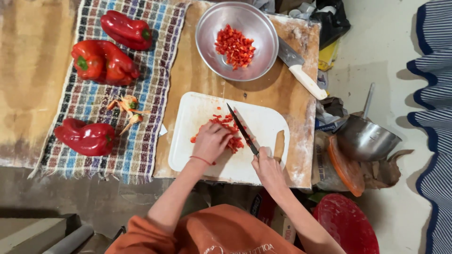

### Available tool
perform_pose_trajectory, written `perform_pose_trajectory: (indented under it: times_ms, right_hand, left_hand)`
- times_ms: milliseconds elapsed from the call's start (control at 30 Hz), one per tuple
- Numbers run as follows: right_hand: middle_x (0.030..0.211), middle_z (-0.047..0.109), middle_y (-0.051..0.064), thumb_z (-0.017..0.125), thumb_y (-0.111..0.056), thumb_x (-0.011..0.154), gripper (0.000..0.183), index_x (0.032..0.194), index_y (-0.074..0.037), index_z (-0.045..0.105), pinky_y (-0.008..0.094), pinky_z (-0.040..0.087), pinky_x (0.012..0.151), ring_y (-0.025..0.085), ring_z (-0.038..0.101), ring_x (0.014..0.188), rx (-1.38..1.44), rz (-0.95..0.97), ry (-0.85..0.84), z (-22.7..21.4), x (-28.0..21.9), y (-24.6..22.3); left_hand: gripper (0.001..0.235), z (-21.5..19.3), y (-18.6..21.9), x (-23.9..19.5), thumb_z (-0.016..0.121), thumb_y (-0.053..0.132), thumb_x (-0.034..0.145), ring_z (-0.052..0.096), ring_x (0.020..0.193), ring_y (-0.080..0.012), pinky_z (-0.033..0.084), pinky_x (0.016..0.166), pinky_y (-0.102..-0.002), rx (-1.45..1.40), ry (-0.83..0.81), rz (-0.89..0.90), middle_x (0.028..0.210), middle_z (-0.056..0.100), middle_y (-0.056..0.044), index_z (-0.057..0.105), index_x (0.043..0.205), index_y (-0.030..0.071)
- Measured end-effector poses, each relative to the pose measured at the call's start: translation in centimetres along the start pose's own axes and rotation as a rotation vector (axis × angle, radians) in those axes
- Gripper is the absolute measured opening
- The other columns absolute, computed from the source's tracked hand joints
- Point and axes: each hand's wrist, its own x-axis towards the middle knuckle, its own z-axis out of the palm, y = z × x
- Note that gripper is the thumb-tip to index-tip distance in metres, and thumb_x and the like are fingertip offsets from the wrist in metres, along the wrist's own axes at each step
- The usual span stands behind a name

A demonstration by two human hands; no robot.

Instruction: Chopping red bell peppers on a white cutting board using a kitchen knife.

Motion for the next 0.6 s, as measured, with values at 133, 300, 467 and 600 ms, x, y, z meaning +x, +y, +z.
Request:
perform_pose_trajectory:
  times_ms: [133, 300, 467, 600]
  right_hand:
    - [0.081, 0.070, 0.026, 0.058, -0.026, 0.097, 0.029, 0.109, -0.003, 0.046, 0.061, 0.051, 0.069, 0.051, 0.067, 0.078, 0.052, -0.031, 0.005, -0.4, -1.0, -1.6]
    - [0.096, 0.068, 0.029, 0.059, -0.020, 0.097, 0.028, 0.119, -0.005, 0.050, 0.057, 0.051, 0.068, 0.051, 0.066, 0.085, 0.249, -0.301, 0.146, 0.0, -2.4, -3.0]
    - [0.095, 0.069, 0.026, 0.053, -0.026, 0.103, 0.027, 0.122, -0.008, 0.047, 0.060, 0.050, 0.069, 0.052, 0.066, 0.087, 0.156, -0.197, 0.020, 0.5, -3.0, -4.6]
    - [0.094, 0.071, 0.025, 0.051, -0.030, 0.104, 0.028, 0.120, -0.008, 0.045, 0.061, 0.050, 0.068, 0.052, 0.066, 0.086, 0.127, -0.148, 0.012, 1.7, -3.2, -4.8]
  left_hand:
    - [0.027, -2.7, -1.0, -2.1, 0.076, 0.036, 0.095, 0.058, 0.117, -0.0296, 0.050, 0.104, -0.045, 0.023, -0.100, -0.049, 0.113, 0.068, -0.005, 0.073, 0.109, 0.014]
    - [0.138, -4.7, 1.5, -2.2, 0.093, 0.060, 0.048, 0.027, 0.143, -0.0429, 0.019, 0.118, -0.053, 0.144, -0.150, -0.287, 0.149, 0.033, -0.025, 0.024, 0.148, -0.007]
    - [0.130, -2.1, 0.2, -3.1, 0.089, 0.051, 0.059, 0.029, 0.145, -0.0390, 0.017, 0.122, -0.051, 0.234, -0.258, -0.331, 0.150, 0.034, -0.025, 0.020, 0.151, -0.010]
    - [0.117, -2.0, 0.4, -2.9, 0.085, 0.040, 0.067, 0.035, 0.138, -0.0427, 0.024, 0.122, -0.049, 0.275, -0.264, -0.311, 0.146, 0.038, -0.026, 0.023, 0.152, -0.011]
